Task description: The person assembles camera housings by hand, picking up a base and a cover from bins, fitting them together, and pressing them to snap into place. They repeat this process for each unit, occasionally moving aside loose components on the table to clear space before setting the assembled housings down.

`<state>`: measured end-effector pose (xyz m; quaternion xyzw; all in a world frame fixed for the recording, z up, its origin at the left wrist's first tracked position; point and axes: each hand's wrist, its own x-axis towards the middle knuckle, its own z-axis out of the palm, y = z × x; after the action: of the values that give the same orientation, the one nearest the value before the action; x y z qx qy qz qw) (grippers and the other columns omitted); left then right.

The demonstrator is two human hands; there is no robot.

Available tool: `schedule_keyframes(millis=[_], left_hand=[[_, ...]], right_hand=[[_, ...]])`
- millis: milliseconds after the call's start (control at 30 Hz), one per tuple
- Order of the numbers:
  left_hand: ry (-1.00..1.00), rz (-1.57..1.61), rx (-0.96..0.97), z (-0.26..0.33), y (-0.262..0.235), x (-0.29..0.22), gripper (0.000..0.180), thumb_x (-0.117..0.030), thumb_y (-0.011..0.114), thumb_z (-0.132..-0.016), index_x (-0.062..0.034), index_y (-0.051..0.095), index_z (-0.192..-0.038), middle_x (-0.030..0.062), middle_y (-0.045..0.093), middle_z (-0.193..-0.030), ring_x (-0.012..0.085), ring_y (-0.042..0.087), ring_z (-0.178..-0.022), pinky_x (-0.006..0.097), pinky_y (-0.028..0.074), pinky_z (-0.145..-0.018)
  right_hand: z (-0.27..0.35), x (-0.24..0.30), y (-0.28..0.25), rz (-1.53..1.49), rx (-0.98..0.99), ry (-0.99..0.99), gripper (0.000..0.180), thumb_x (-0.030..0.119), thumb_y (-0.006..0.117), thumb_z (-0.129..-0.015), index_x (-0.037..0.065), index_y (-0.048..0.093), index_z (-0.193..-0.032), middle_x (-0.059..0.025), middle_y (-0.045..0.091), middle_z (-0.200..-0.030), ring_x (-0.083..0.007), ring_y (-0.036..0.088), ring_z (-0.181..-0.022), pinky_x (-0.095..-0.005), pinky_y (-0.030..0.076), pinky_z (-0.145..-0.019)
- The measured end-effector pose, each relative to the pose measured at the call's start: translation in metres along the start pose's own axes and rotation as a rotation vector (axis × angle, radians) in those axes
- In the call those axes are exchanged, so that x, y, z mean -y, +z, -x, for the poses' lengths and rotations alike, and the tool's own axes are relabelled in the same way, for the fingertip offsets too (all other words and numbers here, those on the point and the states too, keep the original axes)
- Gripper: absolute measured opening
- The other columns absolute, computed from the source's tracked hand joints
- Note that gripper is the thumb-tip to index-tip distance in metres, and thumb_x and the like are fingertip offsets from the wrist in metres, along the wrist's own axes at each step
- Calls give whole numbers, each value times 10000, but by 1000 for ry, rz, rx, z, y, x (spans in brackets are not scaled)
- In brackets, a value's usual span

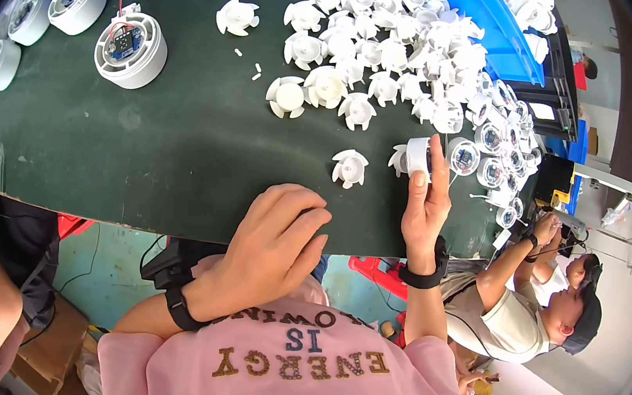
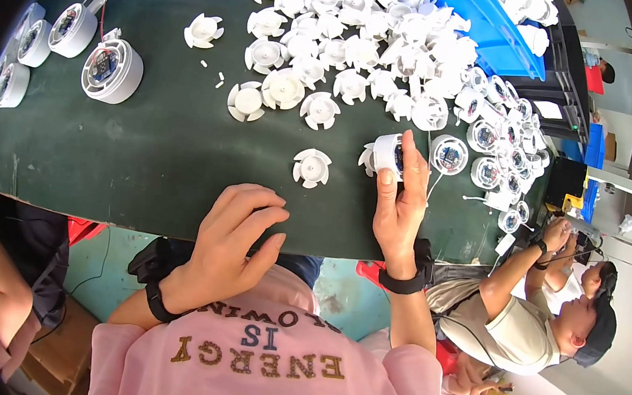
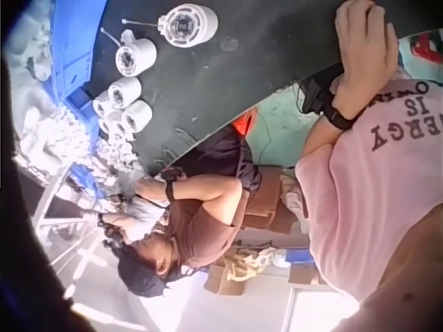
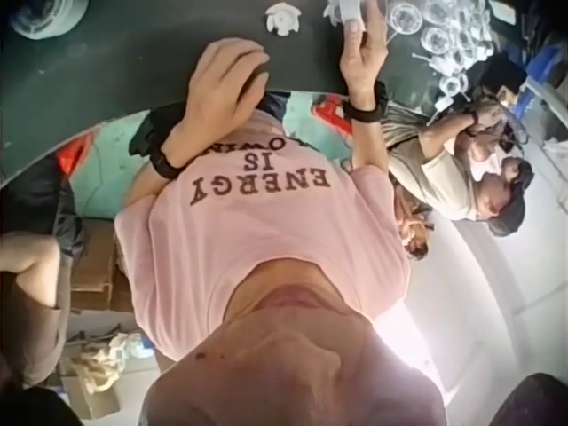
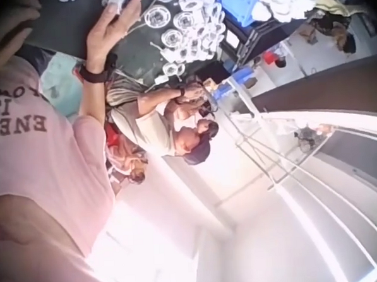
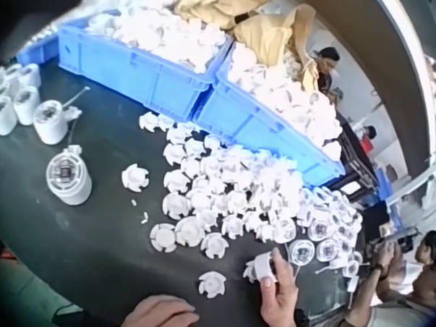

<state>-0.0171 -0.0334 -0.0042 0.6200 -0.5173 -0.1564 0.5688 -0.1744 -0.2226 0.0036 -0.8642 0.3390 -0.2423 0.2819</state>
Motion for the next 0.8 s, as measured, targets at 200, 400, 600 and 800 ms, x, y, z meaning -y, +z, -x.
schedule_keyframes(millis=[200,400,600,800], left_hand=[[-26,-2,57,-9,-3,-4,260,14,659,-699,17,588,-949,147,567,-1012,338,555,-937,399,473,-789],[-47,32,154,-17,2,-18,341,-10,659,-725,5,570,-1053,171,554,-1057,345,546,-947,397,463,-812],[-312,331,76,-16,-7,-44,588,-86,675,-798,23,396,-1304,181,521,-1152,298,543,-1003,363,450,-843],[-541,662,-43,-26,-18,-49,460,-146,555,-889,-3,396,-1296,114,531,-1127,160,541,-921,259,465,-718]], right_hand=[[-9,15,0,319,3,-204,503,65,582,-865,-8,452,-1345,-213,519,-1175,-335,524,-1048,-369,412,-926],[-19,18,-23,171,132,-176,599,47,682,-777,-25,457,-1327,-207,539,-1191,-342,539,-1067,-377,431,-922],[-26,96,-36,48,404,-587,795,239,805,-677,12,430,-1340,-142,589,-1158,-313,597,-947,-392,483,-772],[-102,122,-45,-241,903,-758,561,232,727,-786,114,530,-1299,-88,610,-1024,-221,598,-888,-343,458,-724]])
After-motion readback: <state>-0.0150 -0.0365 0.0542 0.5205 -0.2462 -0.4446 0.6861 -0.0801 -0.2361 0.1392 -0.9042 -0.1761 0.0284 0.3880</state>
